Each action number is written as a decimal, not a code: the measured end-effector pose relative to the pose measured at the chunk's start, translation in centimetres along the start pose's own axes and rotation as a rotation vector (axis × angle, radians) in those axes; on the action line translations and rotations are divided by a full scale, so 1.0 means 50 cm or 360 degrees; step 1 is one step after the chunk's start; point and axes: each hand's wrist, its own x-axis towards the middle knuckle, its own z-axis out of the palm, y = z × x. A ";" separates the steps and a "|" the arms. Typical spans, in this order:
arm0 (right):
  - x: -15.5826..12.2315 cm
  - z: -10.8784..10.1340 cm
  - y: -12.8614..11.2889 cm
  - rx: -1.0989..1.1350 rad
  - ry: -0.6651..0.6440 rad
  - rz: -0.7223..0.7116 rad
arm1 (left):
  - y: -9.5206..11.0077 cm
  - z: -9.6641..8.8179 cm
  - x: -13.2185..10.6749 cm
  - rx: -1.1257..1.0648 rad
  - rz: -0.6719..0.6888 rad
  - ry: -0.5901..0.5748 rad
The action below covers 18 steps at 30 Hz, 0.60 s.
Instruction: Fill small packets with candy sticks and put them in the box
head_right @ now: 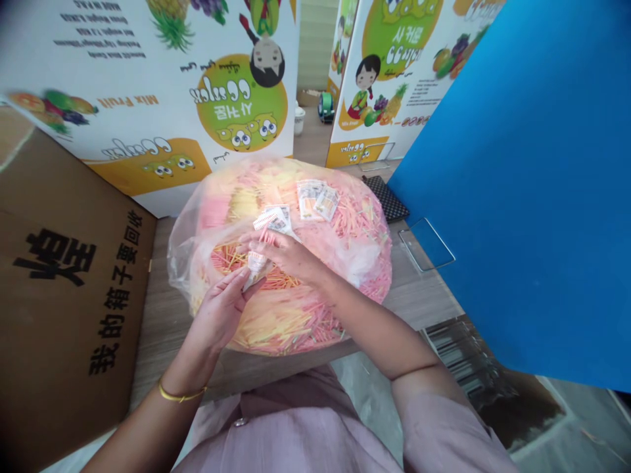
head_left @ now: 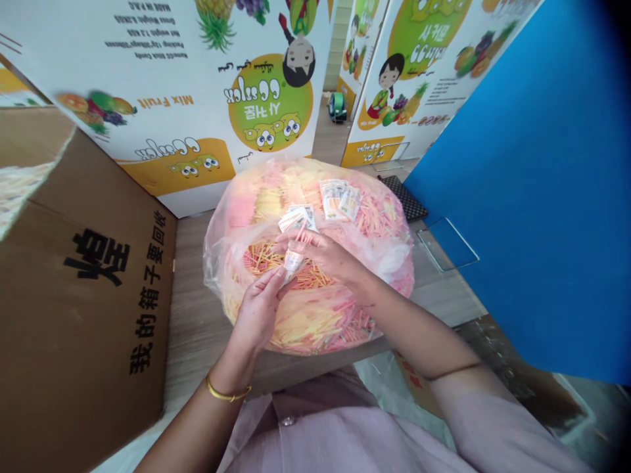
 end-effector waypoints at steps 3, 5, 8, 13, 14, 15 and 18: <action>-0.002 -0.008 -0.006 -0.0034 -0.0037 -0.0053 | 0.001 0.001 0.000 -0.0034 -0.0021 -0.0032; -0.003 -0.006 -0.011 -0.0255 -0.0053 -0.0058 | 0.001 0.002 0.001 -0.0060 -0.0055 -0.0033; 0.002 0.002 -0.016 -0.0450 0.0013 -0.0007 | 0.000 0.001 0.002 -0.0078 -0.0122 -0.0021; -0.002 -0.026 -0.038 -0.0531 0.0540 -0.0076 | 0.007 -0.004 0.002 -0.0098 -0.0118 0.0015; -0.007 -0.037 -0.042 -0.0602 0.0506 -0.0040 | 0.009 -0.006 0.002 -0.0098 -0.0095 0.0031; -0.012 -0.046 -0.045 -0.0668 0.0422 0.0009 | 0.011 -0.007 0.002 -0.0084 -0.0080 0.0037; -0.027 -0.049 -0.041 -0.0737 0.0194 0.0091 | 0.012 -0.010 0.004 0.0026 -0.0084 0.0010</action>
